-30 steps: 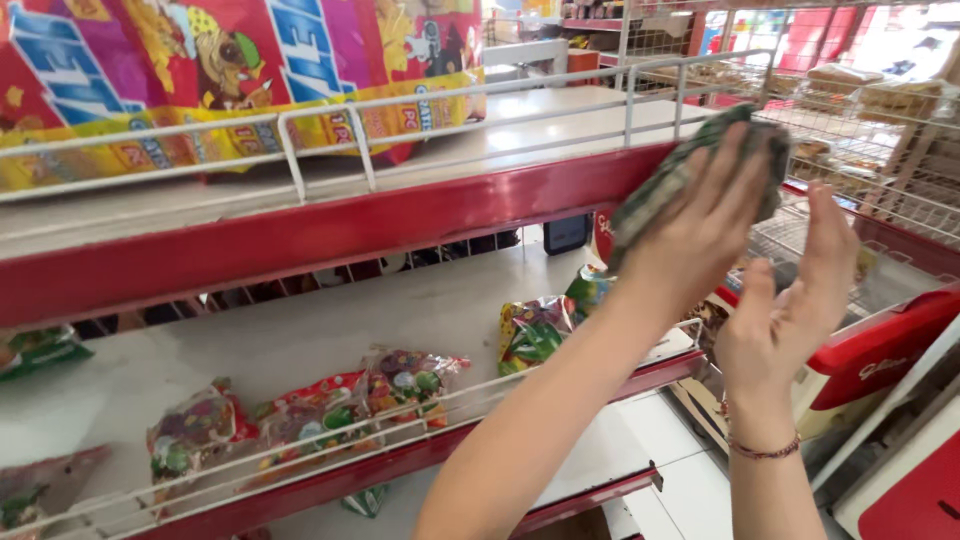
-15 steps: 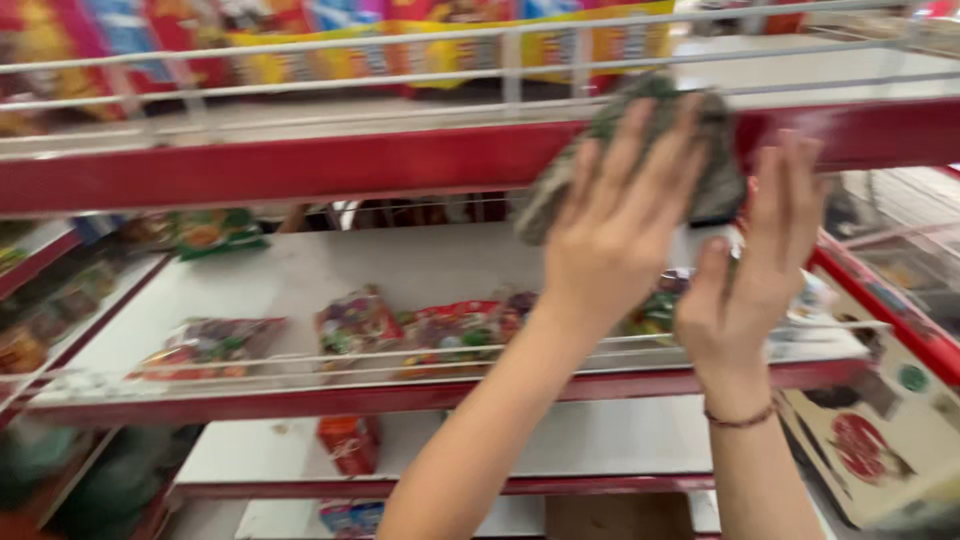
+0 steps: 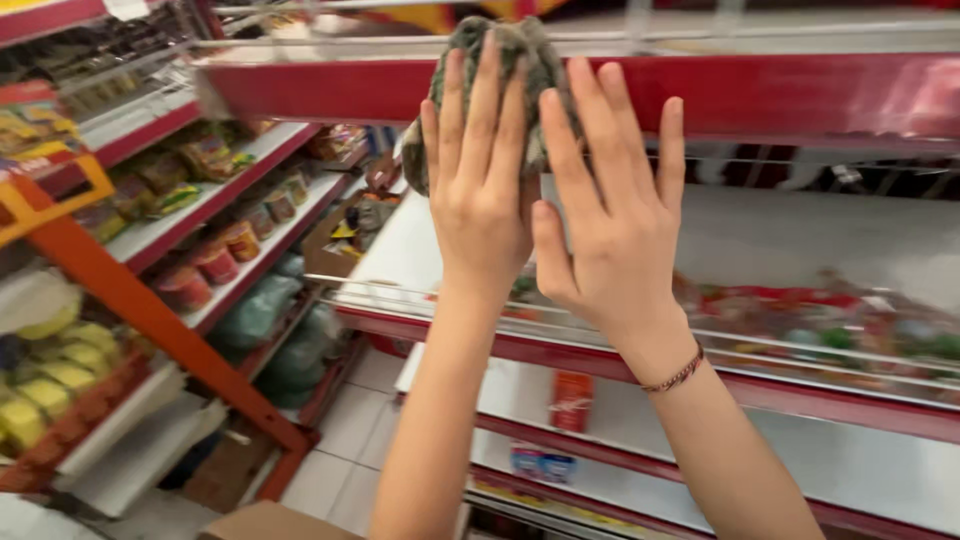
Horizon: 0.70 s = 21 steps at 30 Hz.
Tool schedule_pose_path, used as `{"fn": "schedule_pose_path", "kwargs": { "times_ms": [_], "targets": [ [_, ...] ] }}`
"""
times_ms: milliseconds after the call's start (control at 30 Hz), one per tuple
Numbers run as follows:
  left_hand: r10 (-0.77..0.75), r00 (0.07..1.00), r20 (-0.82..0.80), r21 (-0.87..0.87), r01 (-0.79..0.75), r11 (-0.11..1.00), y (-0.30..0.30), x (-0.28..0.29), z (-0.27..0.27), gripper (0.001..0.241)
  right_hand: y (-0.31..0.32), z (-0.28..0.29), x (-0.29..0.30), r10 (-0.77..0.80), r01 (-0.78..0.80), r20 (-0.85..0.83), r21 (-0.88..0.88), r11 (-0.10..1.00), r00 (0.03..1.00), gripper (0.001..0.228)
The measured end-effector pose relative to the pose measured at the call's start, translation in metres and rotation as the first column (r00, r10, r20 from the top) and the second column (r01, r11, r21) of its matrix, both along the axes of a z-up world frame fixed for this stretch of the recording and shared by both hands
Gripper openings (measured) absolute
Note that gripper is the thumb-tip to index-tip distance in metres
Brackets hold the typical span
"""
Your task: The person wipes the edges of a refrigerated display case with a cloth, then uses a handheld barcode scanner to scan several snack packages taken from a cardboard box and places them on the shelf.
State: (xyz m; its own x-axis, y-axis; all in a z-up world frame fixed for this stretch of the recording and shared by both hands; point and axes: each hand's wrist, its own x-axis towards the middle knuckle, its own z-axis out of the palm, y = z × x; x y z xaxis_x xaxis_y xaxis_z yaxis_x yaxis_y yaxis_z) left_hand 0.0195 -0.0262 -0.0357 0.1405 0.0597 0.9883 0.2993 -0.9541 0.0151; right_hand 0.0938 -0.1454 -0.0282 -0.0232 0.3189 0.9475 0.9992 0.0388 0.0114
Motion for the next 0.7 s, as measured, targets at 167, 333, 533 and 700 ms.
{"fn": "schedule_pose_path", "kwargs": {
  "times_ms": [167,333,533,700],
  "targets": [
    [0.078,0.995,0.057,-0.070,-0.073,0.995,0.079,-0.048,-0.015,0.046,0.074,-0.006,-0.061,-0.006,0.007,0.008,-0.036,0.999,1.000,0.059],
    [0.283,0.956,0.074,0.014,-0.285,0.958,0.155,-0.102,0.001,0.045,0.118,-0.008,-0.092,-0.055,0.055,-0.006,-0.039,0.998,0.998,0.057],
    [-0.213,0.971,0.110,-0.053,0.220,0.974,0.155,-0.153,-0.023,0.045,0.121,-0.033,-0.124,-0.098,0.095,-0.042,-0.059,0.994,0.994,0.053],
    [-0.374,0.903,0.210,-0.282,0.422,0.862,0.107,-0.210,-0.123,0.044,0.088,-0.105,-0.137,-0.014,0.006,-0.210,-0.037,0.999,0.978,0.044]
  ]
}}
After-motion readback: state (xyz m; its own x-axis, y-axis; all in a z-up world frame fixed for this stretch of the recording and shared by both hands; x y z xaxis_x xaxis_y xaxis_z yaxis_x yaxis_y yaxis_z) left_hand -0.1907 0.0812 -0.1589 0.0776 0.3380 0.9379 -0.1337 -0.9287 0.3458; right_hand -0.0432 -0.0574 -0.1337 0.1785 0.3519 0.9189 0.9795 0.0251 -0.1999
